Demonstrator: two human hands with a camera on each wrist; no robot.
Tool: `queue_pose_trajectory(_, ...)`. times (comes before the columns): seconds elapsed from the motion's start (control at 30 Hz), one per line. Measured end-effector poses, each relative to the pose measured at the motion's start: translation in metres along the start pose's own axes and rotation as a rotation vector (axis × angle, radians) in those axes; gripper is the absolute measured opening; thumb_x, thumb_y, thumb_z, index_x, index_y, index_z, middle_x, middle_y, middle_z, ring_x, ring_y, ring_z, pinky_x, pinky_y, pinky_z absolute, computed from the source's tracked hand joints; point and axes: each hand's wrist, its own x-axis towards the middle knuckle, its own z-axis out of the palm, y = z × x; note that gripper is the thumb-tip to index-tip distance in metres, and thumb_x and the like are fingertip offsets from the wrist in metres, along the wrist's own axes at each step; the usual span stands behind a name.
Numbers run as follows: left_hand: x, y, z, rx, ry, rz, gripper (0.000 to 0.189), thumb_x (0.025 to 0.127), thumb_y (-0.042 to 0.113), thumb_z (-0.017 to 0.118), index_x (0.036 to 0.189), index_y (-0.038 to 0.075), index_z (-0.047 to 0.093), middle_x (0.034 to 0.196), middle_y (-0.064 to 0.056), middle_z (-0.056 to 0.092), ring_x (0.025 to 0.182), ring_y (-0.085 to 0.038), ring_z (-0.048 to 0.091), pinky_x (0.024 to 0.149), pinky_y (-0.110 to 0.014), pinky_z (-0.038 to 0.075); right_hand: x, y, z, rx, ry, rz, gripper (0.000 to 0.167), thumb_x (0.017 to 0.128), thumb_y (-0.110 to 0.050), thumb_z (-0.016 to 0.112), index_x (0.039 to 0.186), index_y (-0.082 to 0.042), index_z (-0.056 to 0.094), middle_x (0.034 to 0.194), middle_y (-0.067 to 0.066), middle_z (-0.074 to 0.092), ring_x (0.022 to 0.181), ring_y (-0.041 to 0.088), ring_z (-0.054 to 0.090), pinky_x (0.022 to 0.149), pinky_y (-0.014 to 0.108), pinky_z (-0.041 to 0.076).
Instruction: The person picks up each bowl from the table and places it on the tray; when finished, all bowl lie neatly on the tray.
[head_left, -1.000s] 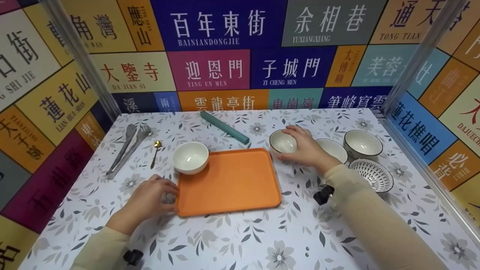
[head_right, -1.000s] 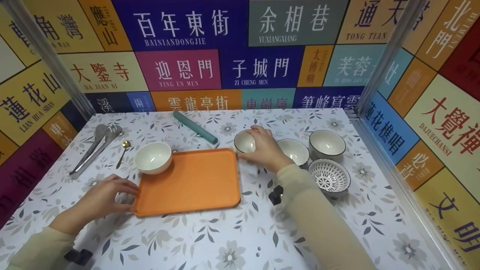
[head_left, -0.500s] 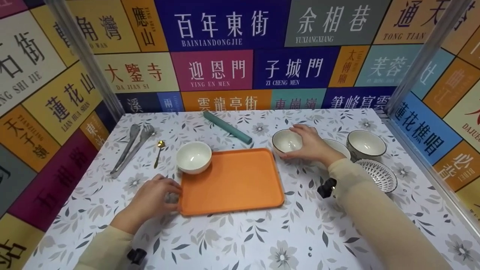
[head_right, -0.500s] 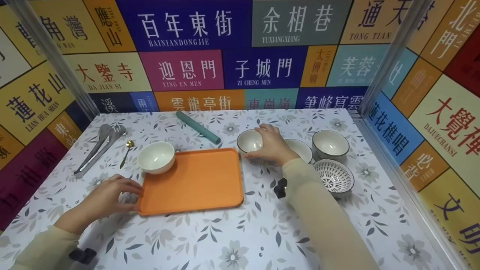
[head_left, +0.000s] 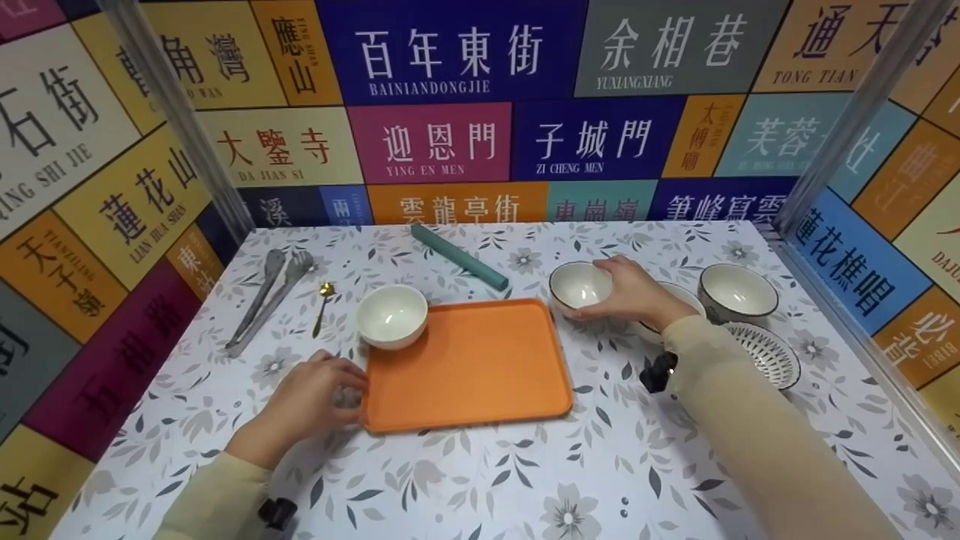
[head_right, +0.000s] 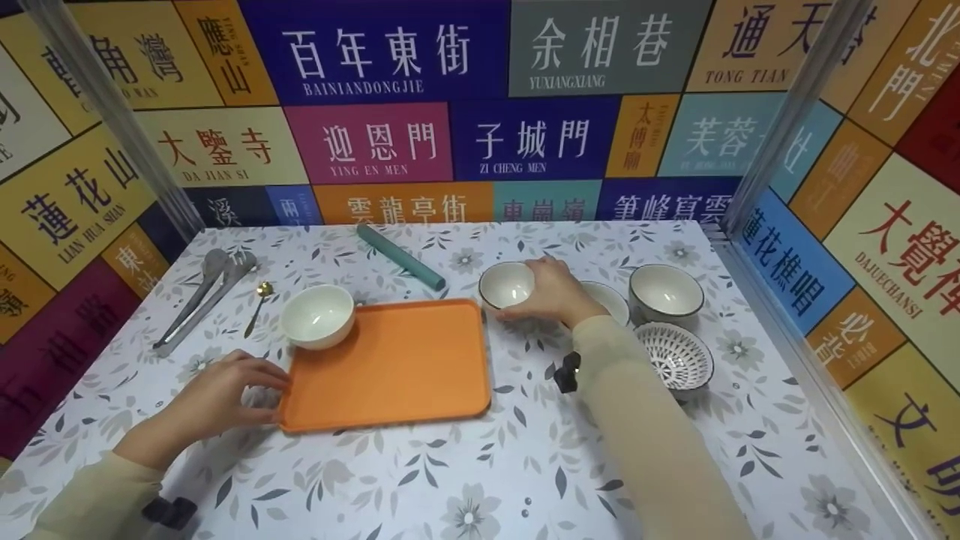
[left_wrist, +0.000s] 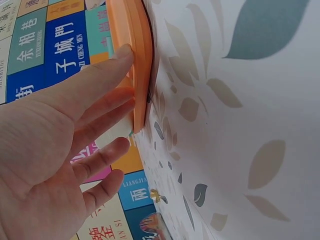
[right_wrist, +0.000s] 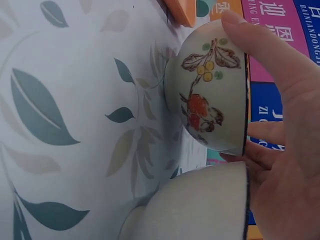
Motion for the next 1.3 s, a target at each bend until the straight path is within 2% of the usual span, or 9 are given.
queue_pose_trajectory(0.2,0.0,-0.001,0.002,0.011,0.024,0.01,0.039,0.071,0.032,0.094,0.105,0.018,0.082,0.116,0.004,0.075,0.104,-0.019,0.058,0.087,-0.042,0.049,-0.001,0.0,0.0,0.023,0.032,0.019,0.122,0.06,-0.057,0.096,0.152,0.002,0.044,0.154,0.025,0.043,0.141,0.043,0.043,0.119,0.058,0.034)
queue_pose_trajectory(0.4,0.0,-0.002,0.004,-0.002,0.009,-0.003,0.04,0.071,0.034,0.094,0.106,0.018,0.082,0.117,0.004,0.075,0.104,-0.019,0.058,0.087,-0.042,0.048,-0.004,0.002,0.003,0.006,0.082,0.013,0.122,0.058,-0.056,0.097,0.152,0.001,0.044,0.158,0.026,0.039,0.146,0.045,0.037,0.121,0.061,0.031)
queue_pose_trajectory(0.7,-0.001,-0.002,0.003,-0.005,0.011,0.006,0.038,0.072,0.031,0.093,0.107,0.018,0.082,0.116,0.003,0.075,0.104,-0.02,0.058,0.087,-0.043,0.049,-0.017,-0.011,0.007,0.003,0.129,-0.024,0.122,0.057,-0.057,0.097,0.154,-0.004,0.045,0.154,0.02,0.044,0.142,0.041,0.041,0.118,0.06,0.035)
queue_pose_trajectory(1.03,-0.001,-0.002,0.003,-0.01,0.012,0.024,0.036,0.074,0.028,0.092,0.107,0.016,0.082,0.115,0.003,0.076,0.102,-0.02,0.057,0.084,-0.042,0.048,-0.037,-0.029,0.017,0.06,0.125,-0.074,0.122,0.054,-0.059,0.097,0.154,-0.009,0.046,0.154,0.014,0.045,0.144,0.038,0.041,0.118,0.061,0.035)
queue_pose_trajectory(1.3,0.0,-0.003,0.001,-0.046,-0.025,-0.025,0.035,0.075,0.029,0.092,0.108,0.019,0.082,0.116,0.005,0.075,0.103,-0.018,0.057,0.086,-0.04,0.048,-0.054,-0.058,0.031,0.076,0.087,-0.117,0.121,0.054,-0.057,0.097,0.154,-0.012,0.047,0.153,0.013,0.045,0.143,0.037,0.041,0.117,0.061,0.037)
